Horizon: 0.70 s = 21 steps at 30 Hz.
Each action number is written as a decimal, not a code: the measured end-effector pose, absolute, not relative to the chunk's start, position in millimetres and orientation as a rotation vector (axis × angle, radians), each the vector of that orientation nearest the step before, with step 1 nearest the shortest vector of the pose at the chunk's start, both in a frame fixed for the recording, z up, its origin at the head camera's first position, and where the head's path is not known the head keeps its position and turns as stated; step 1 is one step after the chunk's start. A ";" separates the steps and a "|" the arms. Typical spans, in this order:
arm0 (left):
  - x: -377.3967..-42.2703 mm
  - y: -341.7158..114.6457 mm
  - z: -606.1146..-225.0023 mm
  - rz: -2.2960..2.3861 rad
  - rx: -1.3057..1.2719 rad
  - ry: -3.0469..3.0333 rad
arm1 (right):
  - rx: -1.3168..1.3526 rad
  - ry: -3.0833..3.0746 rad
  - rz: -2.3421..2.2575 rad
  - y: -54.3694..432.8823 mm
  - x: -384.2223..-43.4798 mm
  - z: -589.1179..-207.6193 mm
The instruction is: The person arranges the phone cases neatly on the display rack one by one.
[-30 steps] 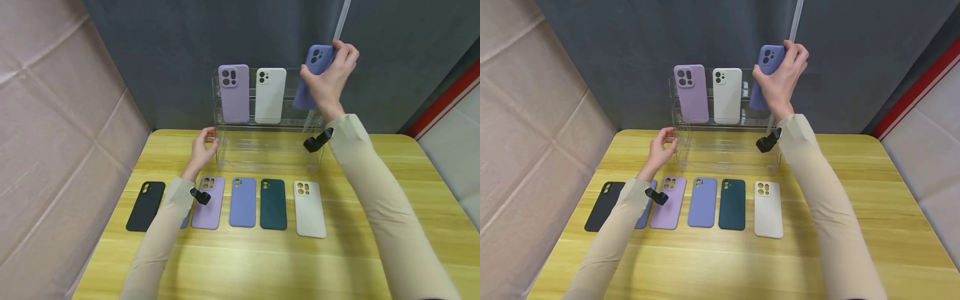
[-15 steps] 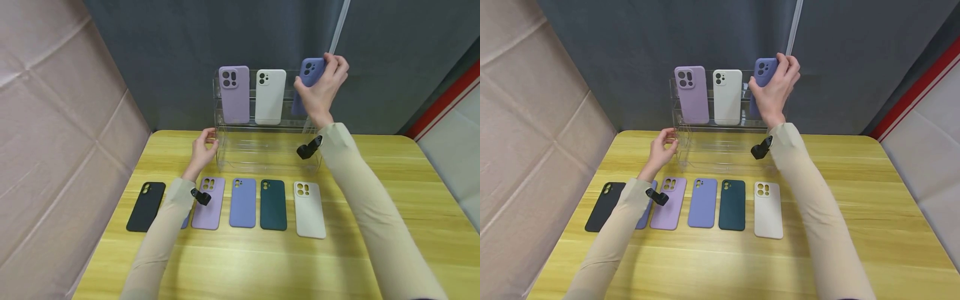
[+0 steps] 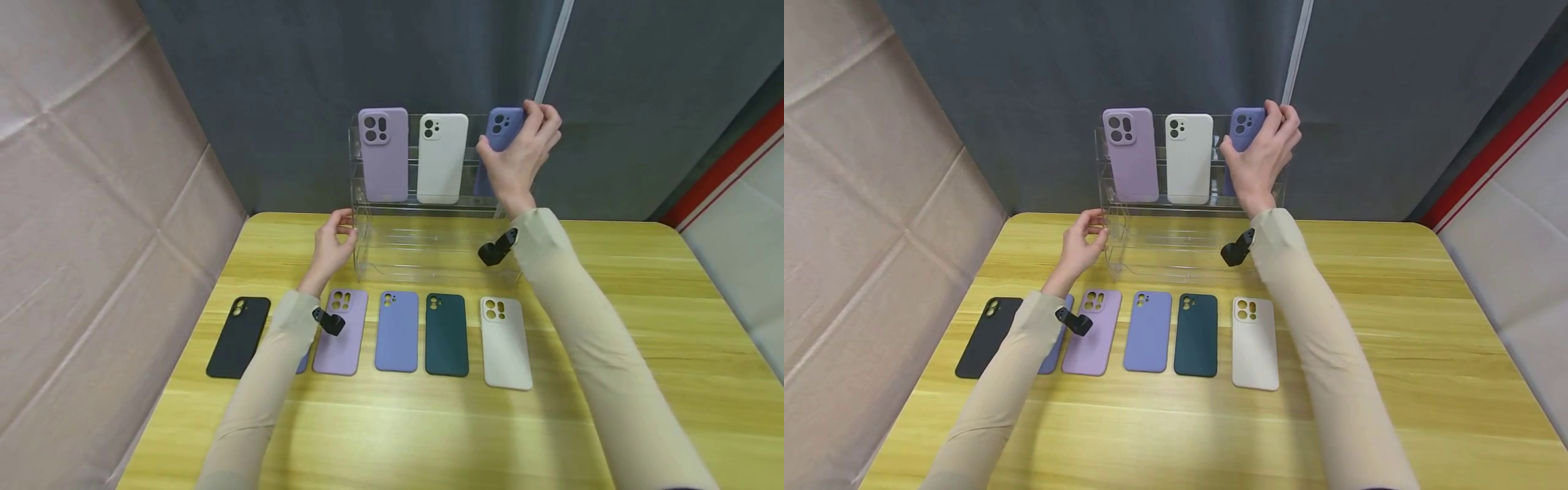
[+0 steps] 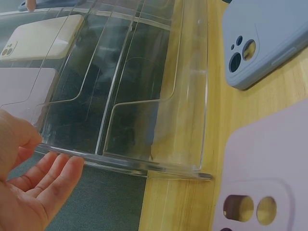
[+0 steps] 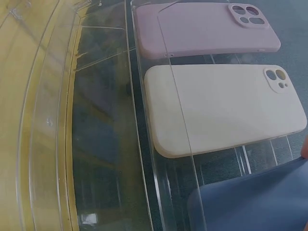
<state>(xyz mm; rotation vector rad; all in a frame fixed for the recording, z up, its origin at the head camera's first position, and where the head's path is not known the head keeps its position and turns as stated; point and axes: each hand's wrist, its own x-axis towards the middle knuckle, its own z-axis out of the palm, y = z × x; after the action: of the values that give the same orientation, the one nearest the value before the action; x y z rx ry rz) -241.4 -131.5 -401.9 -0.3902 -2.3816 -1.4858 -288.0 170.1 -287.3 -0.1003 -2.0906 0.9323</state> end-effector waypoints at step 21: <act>-242.9 -132.1 -403.5 -1.491 -0.408 -2.375 | -0.149 -2.127 0.884 162.7 -288.6 -299.9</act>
<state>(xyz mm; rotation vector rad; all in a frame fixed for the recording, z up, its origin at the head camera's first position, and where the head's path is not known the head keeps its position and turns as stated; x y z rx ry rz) -242.9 -132.1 -403.5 -0.4085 -2.3753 -1.4913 -288.6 162.7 -299.9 -0.1489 -2.1268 0.8842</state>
